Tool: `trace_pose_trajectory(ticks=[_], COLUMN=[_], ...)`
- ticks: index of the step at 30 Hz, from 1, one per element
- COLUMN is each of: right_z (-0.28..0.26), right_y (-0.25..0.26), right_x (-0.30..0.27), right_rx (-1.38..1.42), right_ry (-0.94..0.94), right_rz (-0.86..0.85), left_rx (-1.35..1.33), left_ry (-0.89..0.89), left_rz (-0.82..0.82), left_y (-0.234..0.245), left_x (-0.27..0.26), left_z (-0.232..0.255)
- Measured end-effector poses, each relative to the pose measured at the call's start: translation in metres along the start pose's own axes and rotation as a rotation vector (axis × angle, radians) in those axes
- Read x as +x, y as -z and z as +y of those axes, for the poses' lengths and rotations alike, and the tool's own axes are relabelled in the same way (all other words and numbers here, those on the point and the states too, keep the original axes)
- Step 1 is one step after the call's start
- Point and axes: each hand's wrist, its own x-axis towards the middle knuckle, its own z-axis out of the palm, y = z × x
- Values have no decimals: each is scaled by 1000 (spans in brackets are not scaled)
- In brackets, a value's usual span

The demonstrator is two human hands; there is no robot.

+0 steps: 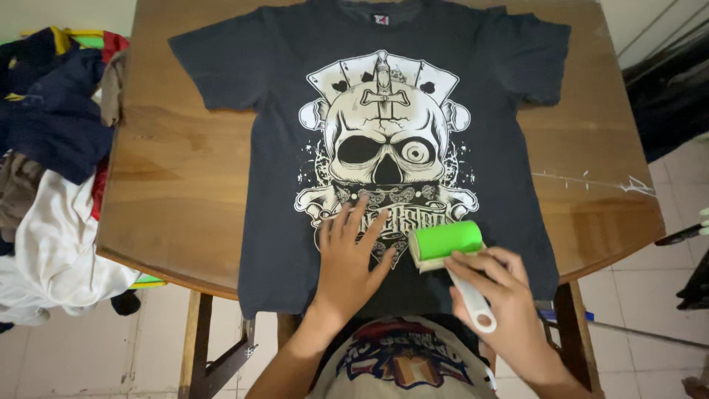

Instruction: The person uses a lint roller to clean a black t-shirt laid flat on a table, then hangs it on a hanger. The person then lays a beige t-shirt on the table and smooths it out before using the lint roller on it.

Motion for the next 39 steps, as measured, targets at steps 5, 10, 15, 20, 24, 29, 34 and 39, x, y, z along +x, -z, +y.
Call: trace_pose_trajectory(ticks=[5,10,15,20,24,29,34,39], right_z=[24,37,48,66,80,86,88,110], right_y=[-2,-5,-19,-50,-67,-68,-49,-52], right_x=[52,115,143,151,149,154,159,172], right_rx=[108,172,255,331,481,372,400,373], right_ry=[16,244,316,389,453,549,409,260], right_rz=[-82,-48,10,85,72,124,138,124], left_rx=[-197,-204,-205,-172,-135,-11,184,321], left_ry=[-97,-153,-104,-60,-14,-94,-175,-265], left_rz=[5,16,-32,-106,-153,-116,-65,11], left_y=[14,15,8,8,2,-15,-23,-35], left_x=[14,42,68,87,99,110,135,156], left_z=[24,36,25,7,-6,-25,-45,-62])
